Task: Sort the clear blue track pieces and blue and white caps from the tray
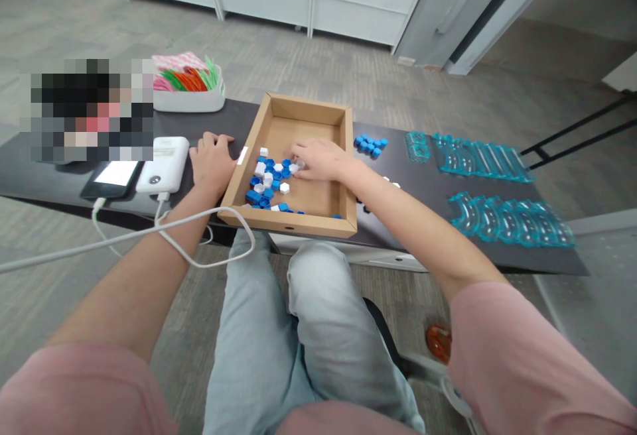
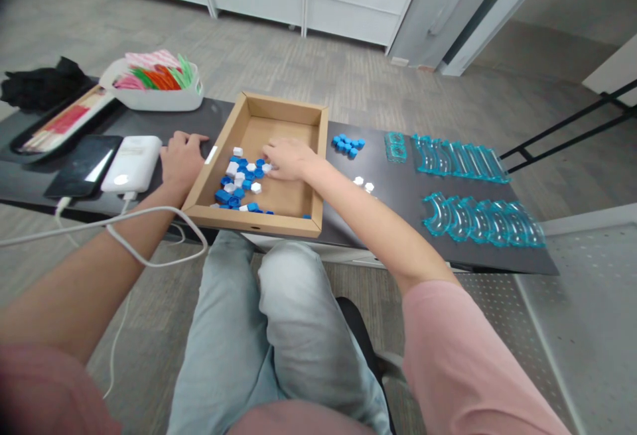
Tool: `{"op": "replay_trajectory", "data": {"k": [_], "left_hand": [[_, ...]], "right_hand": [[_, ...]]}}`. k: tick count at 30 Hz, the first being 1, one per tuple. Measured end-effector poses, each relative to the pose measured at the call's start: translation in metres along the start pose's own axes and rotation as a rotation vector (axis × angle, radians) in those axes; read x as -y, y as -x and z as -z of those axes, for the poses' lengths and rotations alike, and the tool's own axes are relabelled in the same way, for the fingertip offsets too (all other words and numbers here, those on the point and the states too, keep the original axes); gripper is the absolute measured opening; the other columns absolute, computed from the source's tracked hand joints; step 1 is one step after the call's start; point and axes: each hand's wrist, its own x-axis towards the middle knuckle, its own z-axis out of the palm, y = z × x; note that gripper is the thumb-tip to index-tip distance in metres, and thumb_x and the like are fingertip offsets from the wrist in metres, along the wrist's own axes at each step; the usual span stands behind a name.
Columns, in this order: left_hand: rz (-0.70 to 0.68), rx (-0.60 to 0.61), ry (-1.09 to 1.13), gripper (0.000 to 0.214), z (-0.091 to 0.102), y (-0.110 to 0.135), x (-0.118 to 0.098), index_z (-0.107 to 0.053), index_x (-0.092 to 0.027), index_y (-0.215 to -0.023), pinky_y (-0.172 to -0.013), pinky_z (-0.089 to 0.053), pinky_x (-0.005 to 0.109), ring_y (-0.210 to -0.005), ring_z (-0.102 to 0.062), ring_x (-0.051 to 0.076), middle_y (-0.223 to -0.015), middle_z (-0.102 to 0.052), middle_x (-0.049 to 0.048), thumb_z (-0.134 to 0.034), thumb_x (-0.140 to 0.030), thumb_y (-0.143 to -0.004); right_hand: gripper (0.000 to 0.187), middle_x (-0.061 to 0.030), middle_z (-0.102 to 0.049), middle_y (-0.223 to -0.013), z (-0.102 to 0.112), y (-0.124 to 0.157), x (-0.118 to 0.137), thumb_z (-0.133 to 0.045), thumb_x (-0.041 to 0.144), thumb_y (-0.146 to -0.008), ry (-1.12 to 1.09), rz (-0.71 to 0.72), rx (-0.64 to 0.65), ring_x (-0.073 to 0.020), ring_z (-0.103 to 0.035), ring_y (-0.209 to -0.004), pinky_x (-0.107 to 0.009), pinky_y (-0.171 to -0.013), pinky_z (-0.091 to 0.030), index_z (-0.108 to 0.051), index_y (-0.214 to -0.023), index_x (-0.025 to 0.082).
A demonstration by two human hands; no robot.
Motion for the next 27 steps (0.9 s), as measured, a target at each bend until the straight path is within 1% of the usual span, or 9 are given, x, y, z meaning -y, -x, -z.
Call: {"op": "replay_trajectory", "data": {"k": [4, 8, 11, 14, 17, 19, 22, 24, 27], "left_hand": [[-0.01, 0.001, 0.003, 0.09, 0.002, 0.002, -0.002, -0.068, -0.019, -0.171, -0.13, -0.043, 0.062, -0.158, -0.057, 0.055, -0.169, -0.062, 0.0321, -0.057, -0.077, -0.103], [-0.008, -0.003, 0.019, 0.085, 0.002, 0.002, -0.002, -0.068, -0.022, -0.171, -0.13, -0.042, 0.063, -0.158, -0.056, 0.056, -0.17, -0.063, 0.0308, -0.059, -0.073, -0.104], [-0.004, 0.006, 0.025, 0.086, 0.002, 0.001, -0.001, -0.067, -0.015, -0.173, -0.131, -0.041, 0.062, -0.159, -0.055, 0.054, -0.171, -0.062, 0.033, -0.051, -0.071, -0.108], [-0.018, 0.034, 0.029, 0.09, 0.002, 0.001, 0.0, -0.065, -0.005, -0.173, -0.133, -0.039, 0.062, -0.16, -0.054, 0.053, -0.173, -0.057, 0.0363, -0.036, -0.067, -0.114], [-0.022, 0.036, 0.024, 0.087, 0.001, 0.0, 0.002, -0.063, -0.005, -0.175, -0.134, -0.038, 0.061, -0.161, -0.053, 0.052, -0.174, -0.057, 0.0355, -0.031, -0.063, -0.117], [-0.018, 0.036, 0.017, 0.084, 0.0, -0.001, 0.003, -0.063, -0.007, -0.175, -0.134, -0.038, 0.061, -0.161, -0.053, 0.05, -0.175, -0.057, 0.0342, -0.035, -0.061, -0.118], [-0.018, 0.031, 0.01, 0.081, -0.001, -0.002, 0.004, -0.063, -0.008, -0.175, -0.134, -0.039, 0.062, -0.161, -0.054, 0.051, -0.176, -0.057, 0.0341, -0.038, -0.058, -0.118], [-0.016, 0.023, 0.005, 0.079, -0.002, -0.003, 0.004, -0.064, -0.007, -0.175, -0.134, -0.04, 0.064, -0.161, -0.054, 0.052, -0.174, -0.057, 0.0352, -0.036, -0.055, -0.118], [-0.017, 0.02, -0.005, 0.076, -0.003, -0.003, 0.004, -0.065, -0.006, -0.174, -0.133, -0.042, 0.067, -0.16, -0.055, 0.054, -0.173, -0.058, 0.0366, -0.039, -0.049, -0.117]], "right_hand": [[0.02, -0.0169, -0.084, -0.131, -0.011, -0.008, 0.004, -0.079, 0.023, -0.1, -0.038, 0.01, -0.029, -0.0371, -0.071, -0.123, -0.044, -0.105, -0.051, -0.077, -0.119, 0.02], [0.023, -0.0101, -0.083, -0.113, -0.004, 0.01, -0.01, -0.082, 0.027, -0.094, -0.241, 0.018, -0.16, -0.0318, -0.07, -0.106, -0.041, -0.095, -0.051, -0.075, -0.115, 0.021], [0.032, -0.0053, -0.081, -0.107, 0.013, 0.042, -0.028, -0.085, 0.038, -0.098, -0.388, -0.013, -0.258, -0.0271, -0.069, -0.098, -0.039, -0.089, -0.052, -0.075, -0.125, 0.023], [0.04, -0.0048, -0.083, -0.114, 0.031, 0.09, -0.049, -0.082, 0.054, -0.107, -0.44, -0.082, -0.35, -0.0249, -0.071, -0.098, -0.039, -0.089, -0.054, -0.078, -0.137, 0.026], [0.042, -0.0066, -0.085, -0.115, 0.037, 0.144, -0.072, -0.077, 0.065, -0.11, -0.461, -0.238, -0.449, -0.0251, -0.073, -0.096, -0.041, -0.088, -0.058, -0.083, -0.127, 0.027], [0.042, -0.0081, -0.087, -0.112, 0.029, 0.176, -0.088, -0.082, 0.068, -0.104, -0.489, -0.348, -0.514, -0.0263, -0.075, -0.095, -0.043, -0.088, -0.06, -0.083, -0.114, 0.027], [0.046, -0.0082, -0.088, -0.105, 0.002, 0.211, -0.109, -0.092, 0.07, -0.091, -0.569, -0.478, -0.582, -0.0276, -0.077, -0.092, -0.044, -0.087, -0.063, -0.078, -0.101, 0.028], [0.051, -0.007, -0.087, -0.099, -0.019, 0.223, -0.119, -0.096, 0.074, -0.085, -0.633, -0.547, -0.613, -0.0273, -0.077, -0.089, -0.044, -0.086, -0.065, -0.074, -0.097, 0.03], [0.058, -0.0061, -0.088, -0.096, -0.044, 0.229, -0.126, -0.099, 0.08, -0.08, -0.686, -0.606, -0.655, -0.0262, -0.078, -0.086, -0.043, -0.085, -0.066, -0.074, -0.093, 0.03]]}}
